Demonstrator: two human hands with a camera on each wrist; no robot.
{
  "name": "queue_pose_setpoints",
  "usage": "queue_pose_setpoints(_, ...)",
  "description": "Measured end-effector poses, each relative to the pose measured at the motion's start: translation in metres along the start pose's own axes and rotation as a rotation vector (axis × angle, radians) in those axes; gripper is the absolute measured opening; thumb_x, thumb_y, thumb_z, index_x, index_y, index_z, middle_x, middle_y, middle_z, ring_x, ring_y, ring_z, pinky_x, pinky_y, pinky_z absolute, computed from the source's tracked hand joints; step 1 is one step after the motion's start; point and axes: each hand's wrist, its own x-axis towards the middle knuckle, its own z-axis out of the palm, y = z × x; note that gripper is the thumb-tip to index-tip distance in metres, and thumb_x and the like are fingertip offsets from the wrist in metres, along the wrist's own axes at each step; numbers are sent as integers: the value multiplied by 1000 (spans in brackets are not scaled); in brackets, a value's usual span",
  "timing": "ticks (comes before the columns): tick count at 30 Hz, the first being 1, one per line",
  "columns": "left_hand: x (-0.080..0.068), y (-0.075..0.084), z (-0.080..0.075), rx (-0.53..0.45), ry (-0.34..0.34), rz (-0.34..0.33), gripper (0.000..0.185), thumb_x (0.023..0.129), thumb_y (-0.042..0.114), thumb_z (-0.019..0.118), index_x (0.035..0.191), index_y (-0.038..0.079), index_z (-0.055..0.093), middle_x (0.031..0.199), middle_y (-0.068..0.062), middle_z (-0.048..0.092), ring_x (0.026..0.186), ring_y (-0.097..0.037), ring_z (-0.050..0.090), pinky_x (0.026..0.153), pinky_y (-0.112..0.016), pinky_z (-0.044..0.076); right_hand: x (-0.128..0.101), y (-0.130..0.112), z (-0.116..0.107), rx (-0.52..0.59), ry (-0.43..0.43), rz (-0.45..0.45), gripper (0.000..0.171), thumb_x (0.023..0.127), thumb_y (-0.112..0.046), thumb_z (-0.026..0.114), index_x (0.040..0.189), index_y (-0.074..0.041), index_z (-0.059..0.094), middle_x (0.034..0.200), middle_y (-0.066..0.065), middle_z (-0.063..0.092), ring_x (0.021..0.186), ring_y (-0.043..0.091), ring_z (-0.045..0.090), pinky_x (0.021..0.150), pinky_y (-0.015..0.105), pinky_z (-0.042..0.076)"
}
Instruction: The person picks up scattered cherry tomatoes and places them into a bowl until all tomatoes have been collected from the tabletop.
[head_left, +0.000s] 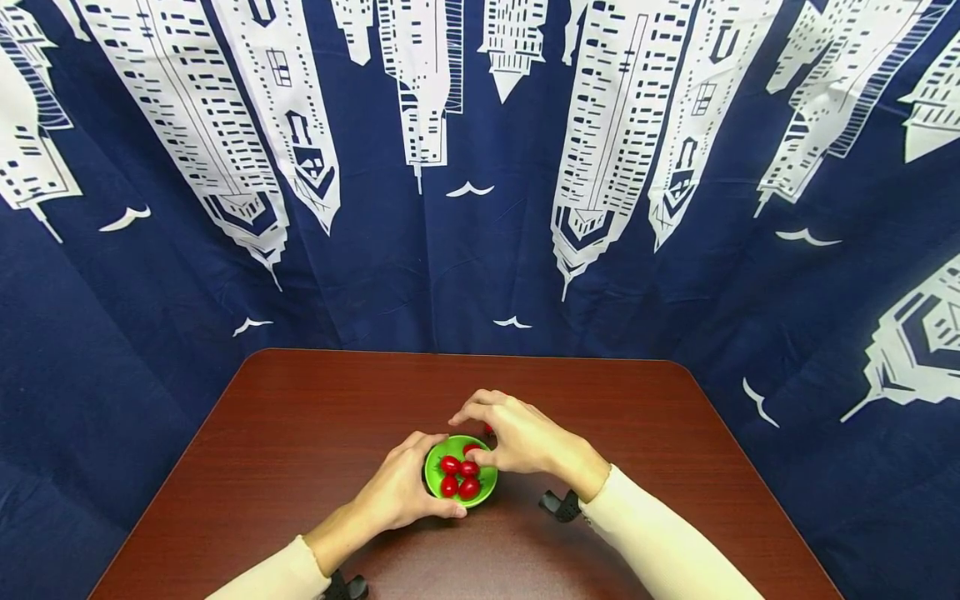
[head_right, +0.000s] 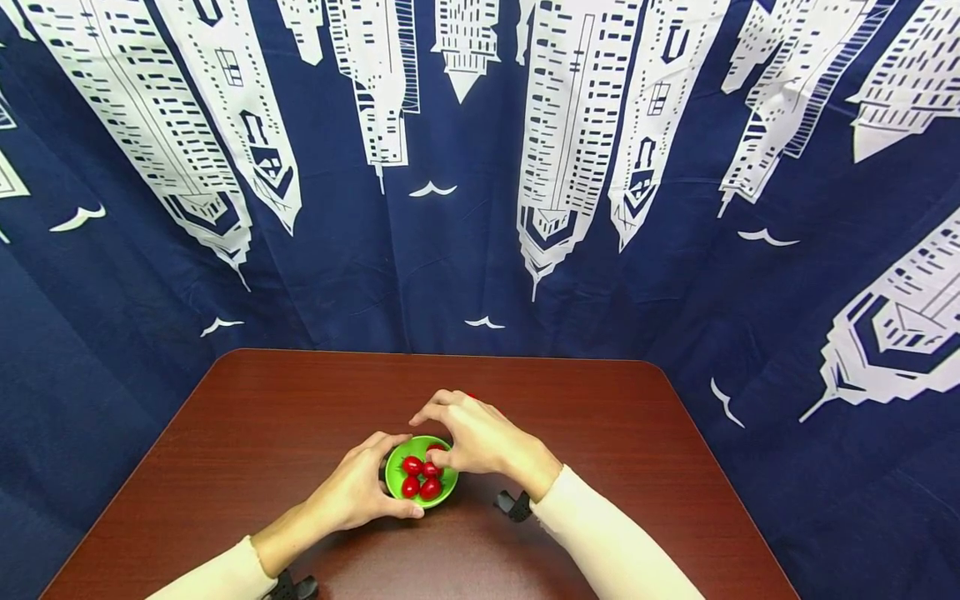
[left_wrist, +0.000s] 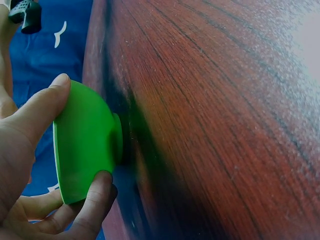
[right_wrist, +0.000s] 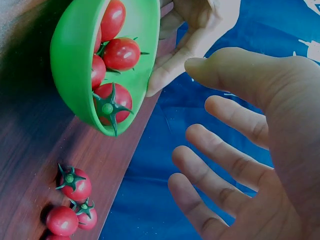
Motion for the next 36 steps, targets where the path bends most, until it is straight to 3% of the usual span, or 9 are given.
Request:
queue_pose_setpoints(3,0,1,0,3,-1,-1,110,70,48,114,157,0,65,141,-8,72,128,-28,71,110,-53,66,-1,1,-2,12,3,7,43,97,-25,92,140,-23,83,138,-4,78,115,23,76,95,35,66)
queue_pose_setpoints(9,0,1,1,13,14,3,111,68,48,114,156,1,66,139,-7,73,128,-27,72,112,-52,65,-3,3,-5,9,11,18,42,98,-26,91,139,-25,83,136,-5,78,107,13,71,92,33,65)
queue_pose_setpoints(19,0,1,1,9,25,5,112,67,46,115,157,1,66,139,-8,74,130,-29,73,114,-55,64,-6,10,-9,24,45,15,43,97,-22,91,139,-23,83,136,-2,79,120,20,77,103,43,68)
queue_pose_setpoints(29,0,0,2,10,29,8,111,67,45,116,156,1,67,138,-7,74,128,-29,73,113,-54,64,-11,22,-11,50,80,9,43,98,-25,92,140,-22,83,135,-1,81,120,18,78,106,44,67)
queue_pose_setpoints(36,1,0,2,15,37,11,112,65,46,117,156,3,68,137,-5,74,128,-28,74,113,-52,64,-14,35,-14,62,79,53,45,96,-26,92,140,-23,82,137,-3,80,122,14,76,109,43,67)
